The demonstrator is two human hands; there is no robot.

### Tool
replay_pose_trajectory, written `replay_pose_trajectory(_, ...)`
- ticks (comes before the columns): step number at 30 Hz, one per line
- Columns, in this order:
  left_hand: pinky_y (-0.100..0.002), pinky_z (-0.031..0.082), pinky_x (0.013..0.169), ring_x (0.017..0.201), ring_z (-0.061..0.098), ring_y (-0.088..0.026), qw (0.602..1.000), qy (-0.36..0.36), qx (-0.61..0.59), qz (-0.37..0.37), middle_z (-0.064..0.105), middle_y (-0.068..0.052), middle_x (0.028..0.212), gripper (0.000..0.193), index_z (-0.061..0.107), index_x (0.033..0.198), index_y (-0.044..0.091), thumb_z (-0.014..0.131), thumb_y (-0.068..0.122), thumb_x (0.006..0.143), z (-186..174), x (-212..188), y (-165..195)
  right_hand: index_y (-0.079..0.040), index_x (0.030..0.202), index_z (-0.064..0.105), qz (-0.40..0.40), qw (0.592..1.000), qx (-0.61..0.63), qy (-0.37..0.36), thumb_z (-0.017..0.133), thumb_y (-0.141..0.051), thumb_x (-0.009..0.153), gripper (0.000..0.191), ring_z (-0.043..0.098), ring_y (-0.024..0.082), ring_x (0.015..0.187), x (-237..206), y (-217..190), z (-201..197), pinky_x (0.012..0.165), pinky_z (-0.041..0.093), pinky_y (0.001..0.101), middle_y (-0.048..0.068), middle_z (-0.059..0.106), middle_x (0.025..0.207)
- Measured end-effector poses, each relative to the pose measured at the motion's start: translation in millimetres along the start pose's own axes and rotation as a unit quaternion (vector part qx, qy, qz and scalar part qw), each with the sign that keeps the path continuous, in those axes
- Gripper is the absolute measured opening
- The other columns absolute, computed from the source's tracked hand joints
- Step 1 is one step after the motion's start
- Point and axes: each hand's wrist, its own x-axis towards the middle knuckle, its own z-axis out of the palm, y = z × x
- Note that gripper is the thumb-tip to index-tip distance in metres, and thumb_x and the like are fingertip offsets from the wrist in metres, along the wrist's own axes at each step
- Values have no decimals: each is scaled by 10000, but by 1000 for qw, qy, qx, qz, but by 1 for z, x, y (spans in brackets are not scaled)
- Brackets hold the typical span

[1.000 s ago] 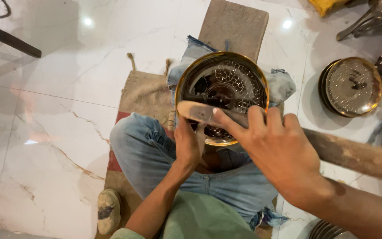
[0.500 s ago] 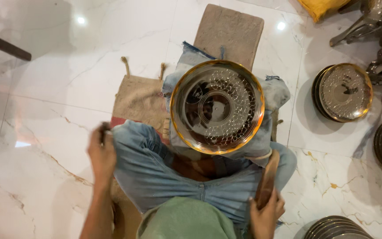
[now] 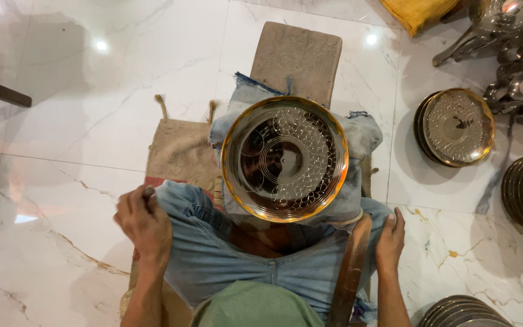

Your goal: The person sits cross-legged on the floor with a decorative metal plate resting on their lap and repeatedly strikes it with a hammer, holding a small punch against the plate surface with the other hand to emboss an ornamental pattern. Stacks of similar finished plates lie on the floor nearby.

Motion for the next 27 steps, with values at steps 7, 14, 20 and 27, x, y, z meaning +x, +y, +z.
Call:
replay_pose_trajectory(7,-467,427,925,997,617,-322,999,-47,21,-8,690,-88,1103,200,711,1167,106,642,48,988,-3,14,3,-94,1574,382,71,976,162,-128,299,-582,1051,719,458,383,1428,35,-12,-8,1166,377,460,259,443,1552)
replay_pose_trajectory(14,-463,539,839,983,681,-383,997,-77,-11,-24,704,-168,1137,224,719,1203,55,628,54,999,-10,10,9,-158,1606,295,138,918,292,-232,234,-688,977,825,490,379,1370,48,-24,-14,1098,446,493,251,423,1554)
replay_pose_trajectory(20,-344,559,829,962,723,-241,976,-51,-160,-139,741,-160,1072,217,684,1244,26,596,91,1056,-27,1,17,-100,1580,411,70,960,205,-175,269,-642,1039,779,539,365,1342,32,-15,-15,1121,439,413,281,517,1512)
replay_pose_trajectory(27,-376,550,823,947,726,-291,948,-215,-219,-81,737,-203,1091,310,675,1278,24,615,84,980,27,27,63,-25,1563,388,-20,996,62,-56,357,-489,1066,681,389,330,1467,-1,-5,-13,1188,300,398,196,417,1600)
